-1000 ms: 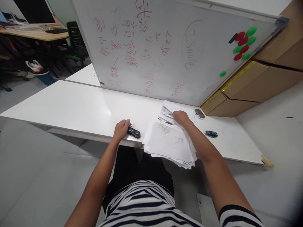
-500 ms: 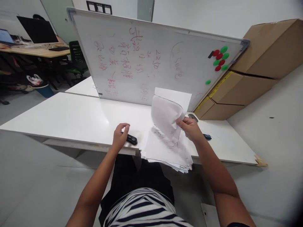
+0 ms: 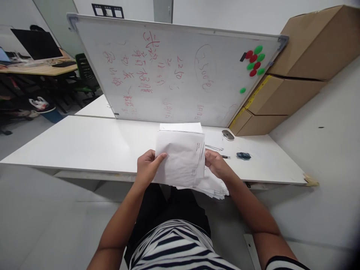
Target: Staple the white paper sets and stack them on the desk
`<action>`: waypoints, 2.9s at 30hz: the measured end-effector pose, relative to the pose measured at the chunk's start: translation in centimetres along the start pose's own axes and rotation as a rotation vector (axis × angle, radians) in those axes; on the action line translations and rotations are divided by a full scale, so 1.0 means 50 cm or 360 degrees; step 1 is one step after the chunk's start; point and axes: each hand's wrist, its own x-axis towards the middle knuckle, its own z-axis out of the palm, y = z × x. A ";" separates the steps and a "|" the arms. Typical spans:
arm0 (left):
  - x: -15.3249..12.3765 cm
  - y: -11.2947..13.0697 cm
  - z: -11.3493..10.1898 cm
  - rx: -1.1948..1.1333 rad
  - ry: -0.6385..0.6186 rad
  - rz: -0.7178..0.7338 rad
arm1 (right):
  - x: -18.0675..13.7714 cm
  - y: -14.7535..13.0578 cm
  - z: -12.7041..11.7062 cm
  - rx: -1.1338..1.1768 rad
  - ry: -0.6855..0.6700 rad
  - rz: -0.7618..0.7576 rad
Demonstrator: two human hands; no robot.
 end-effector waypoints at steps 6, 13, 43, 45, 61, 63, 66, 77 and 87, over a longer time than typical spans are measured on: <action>-0.001 -0.019 0.007 0.0140 -0.0098 0.0083 | 0.000 0.009 0.020 -0.0056 0.0169 -0.0019; 0.086 -0.018 0.018 0.0286 0.0145 0.0237 | -0.104 0.007 -0.072 -0.1029 0.1360 -0.0287; 0.076 0.075 0.233 -0.0466 -0.1429 0.0404 | -0.195 0.024 -0.019 -0.0546 0.1757 -0.0342; 0.079 0.059 0.198 -0.0495 -0.1185 0.0336 | -0.154 0.015 0.012 -0.0593 0.1613 -0.0368; 0.041 -0.061 0.185 -0.0653 -0.0685 0.0068 | -0.062 0.110 0.096 -0.0044 0.1290 -0.0337; 0.035 -0.071 0.187 -0.0617 -0.0651 0.0117 | -0.066 0.118 0.101 -0.0097 0.1358 -0.0339; 0.024 -0.082 0.188 -0.0598 -0.0590 0.0082 | -0.072 0.127 0.094 -0.0180 0.1283 -0.0217; -0.059 -0.035 0.193 -0.1380 -0.0336 -0.0255 | -0.128 0.132 0.101 0.0096 0.0962 -0.0132; 0.027 -0.151 0.023 0.0511 -0.0084 0.0761 | -0.190 0.133 0.046 -0.0324 0.1522 0.0242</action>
